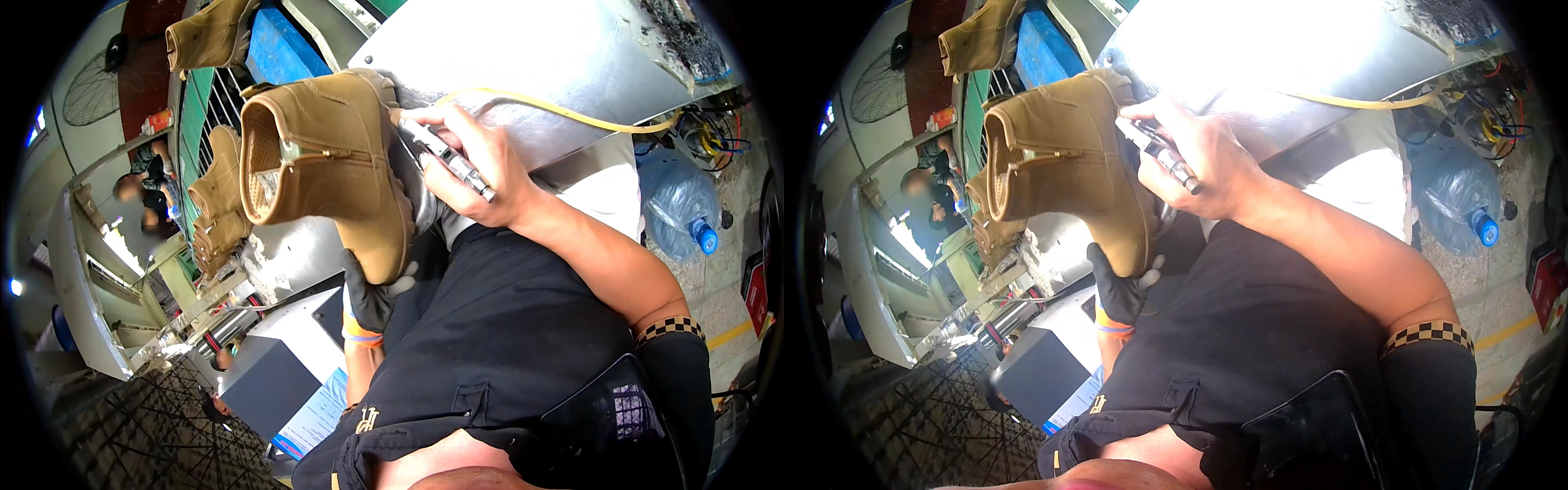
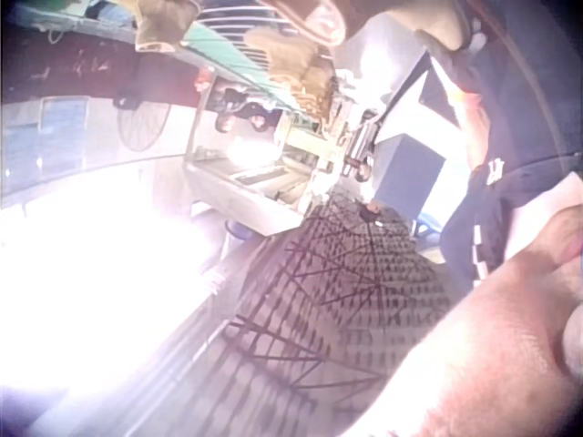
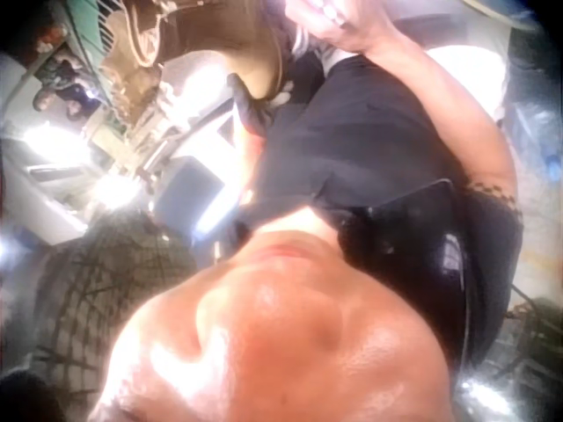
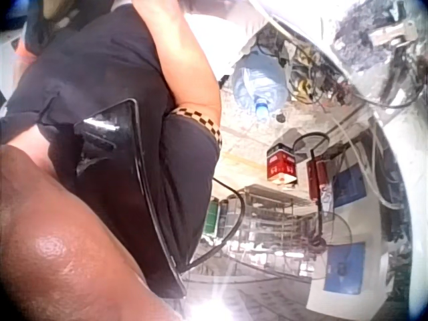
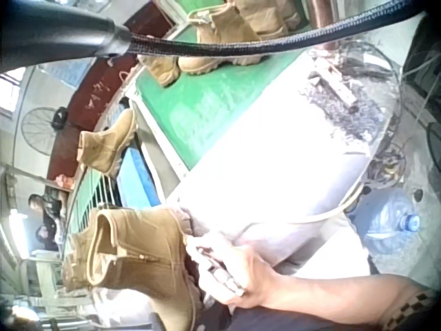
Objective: The person uses a spray tool to apply a substance to the seams and soles of several tan boots one at a time, turning each boot over by hand to reach different sides before placing it back on the conveyor belt.
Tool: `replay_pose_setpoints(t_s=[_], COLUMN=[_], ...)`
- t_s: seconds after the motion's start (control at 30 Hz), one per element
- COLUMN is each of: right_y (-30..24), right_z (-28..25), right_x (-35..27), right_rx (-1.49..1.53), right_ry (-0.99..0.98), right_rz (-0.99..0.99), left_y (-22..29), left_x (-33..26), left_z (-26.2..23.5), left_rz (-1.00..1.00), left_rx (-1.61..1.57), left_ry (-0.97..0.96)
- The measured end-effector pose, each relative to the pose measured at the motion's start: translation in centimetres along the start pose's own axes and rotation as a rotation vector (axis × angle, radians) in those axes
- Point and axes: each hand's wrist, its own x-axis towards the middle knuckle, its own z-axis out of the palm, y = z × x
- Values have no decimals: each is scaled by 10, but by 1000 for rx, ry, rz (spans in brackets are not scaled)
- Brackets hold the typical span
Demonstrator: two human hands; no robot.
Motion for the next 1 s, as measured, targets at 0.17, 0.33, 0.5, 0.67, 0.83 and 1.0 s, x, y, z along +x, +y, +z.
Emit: replay_pose_setpoints(t_s=[0.17,0.33,0.5,0.67,0.83,1.0], right_y=[5,0,-7,-19,-40,-62], right_z=[1,-14,-29,-52,-77,-89], right_x=[-11,-16,-26,-43,-53,-59], right_rx=[54,119,89,110,-37,-83], right_ry=[-11,-35,-65,-85,-127,-159], right_rz=[7,28,78,147,130,236], left_y=[-11,-18,-25,-24,-23,-20], left_x=[-2,2,4,15,20,18], left_z=[51,75,85,111,132,144], left_rz=[-66,-71,-54,-127,-163,-182], left_rx=[-66,-131,-183,-287,-266,-149], left_ry=[-72,-146,-233,-272,-401,-437])
